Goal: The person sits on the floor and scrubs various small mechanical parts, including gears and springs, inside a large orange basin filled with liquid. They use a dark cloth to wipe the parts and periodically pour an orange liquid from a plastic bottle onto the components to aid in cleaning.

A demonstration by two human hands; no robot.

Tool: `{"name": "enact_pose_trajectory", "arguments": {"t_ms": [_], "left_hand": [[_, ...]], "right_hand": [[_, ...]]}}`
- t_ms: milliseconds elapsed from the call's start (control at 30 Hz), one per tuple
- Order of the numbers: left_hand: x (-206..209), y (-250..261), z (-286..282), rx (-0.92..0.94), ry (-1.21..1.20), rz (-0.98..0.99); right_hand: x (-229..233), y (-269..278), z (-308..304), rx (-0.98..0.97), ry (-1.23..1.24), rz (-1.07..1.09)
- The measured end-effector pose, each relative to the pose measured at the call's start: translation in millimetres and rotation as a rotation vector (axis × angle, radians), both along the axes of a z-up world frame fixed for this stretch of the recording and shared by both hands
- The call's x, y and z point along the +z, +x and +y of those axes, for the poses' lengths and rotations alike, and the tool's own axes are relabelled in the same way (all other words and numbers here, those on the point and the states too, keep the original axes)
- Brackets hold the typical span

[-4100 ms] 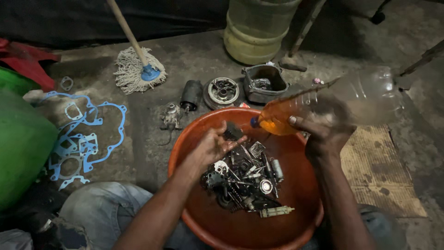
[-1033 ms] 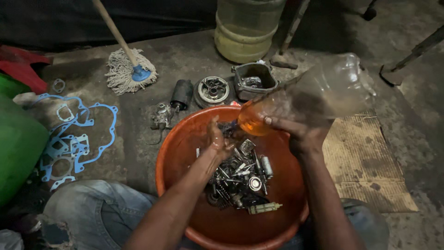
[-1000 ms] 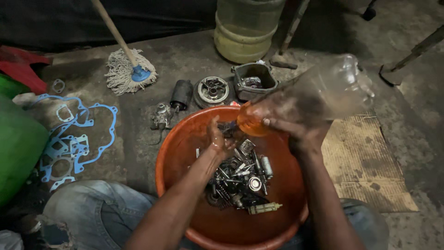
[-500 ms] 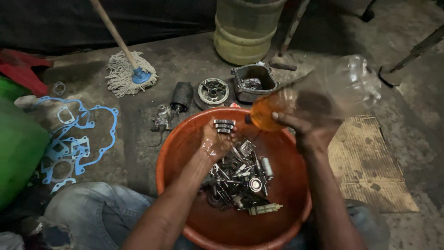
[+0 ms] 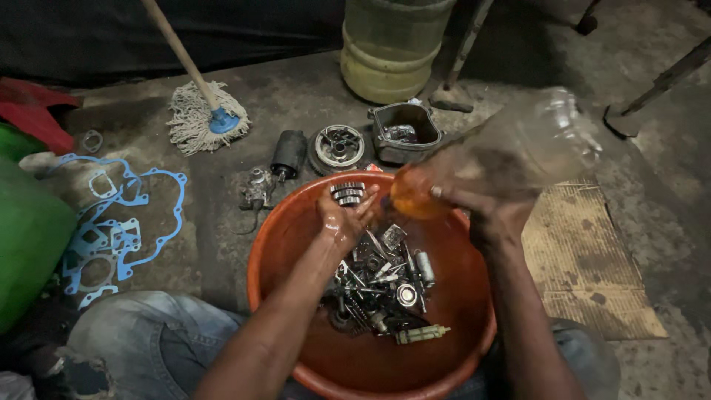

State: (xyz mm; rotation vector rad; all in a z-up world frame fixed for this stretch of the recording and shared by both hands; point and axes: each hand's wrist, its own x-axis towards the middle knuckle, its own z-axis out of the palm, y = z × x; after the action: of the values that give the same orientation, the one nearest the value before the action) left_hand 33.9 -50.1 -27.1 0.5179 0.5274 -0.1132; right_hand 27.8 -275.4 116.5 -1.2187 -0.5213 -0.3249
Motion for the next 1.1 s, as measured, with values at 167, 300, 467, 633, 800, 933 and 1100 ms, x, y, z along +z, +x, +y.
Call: {"name": "enact_pose_trajectory", "arguments": {"t_ms": [167, 300, 467, 633, 800, 933, 1100], "left_hand": [[1.1, -4.2, -9.5, 0.043, 0.011, 0.077], [-22.2, 10.9, -6.6, 0.176, 0.323, 0.175], [-30.5, 10.9, -4.3, 0.000, 0.181, 0.078], [-24.6, 11.7, -10.8, -0.080, -0.005, 0.108], [44.8, -17.4, -12.2, -0.291, 0.387, -0.103], [77.3, -23.9, -12.2, -0.360, 0.590, -0.096], [78.2, -19.4, -0.2, -0.392, 0.490, -0.327]], "right_hand": [[-2.2, -7.0, 4.1, -0.163, -0.213, 0.156], [-2.8, -11.6, 9.7, -0.262, -0.390, -0.081], [9.3, -2.4, 20.1, -0.304, 0.061, 0.392], [13.9, -8.7, 15.1, -0.318, -0.158, 0.218], [5.9, -2.1, 10.9, -0.363, -0.076, 0.233], [-9.0, 21.0, -13.5, -0.247, 0.164, 0.537], [-13.9, 31.3, -28.7, -0.192, 0.425, 0.911]]}}
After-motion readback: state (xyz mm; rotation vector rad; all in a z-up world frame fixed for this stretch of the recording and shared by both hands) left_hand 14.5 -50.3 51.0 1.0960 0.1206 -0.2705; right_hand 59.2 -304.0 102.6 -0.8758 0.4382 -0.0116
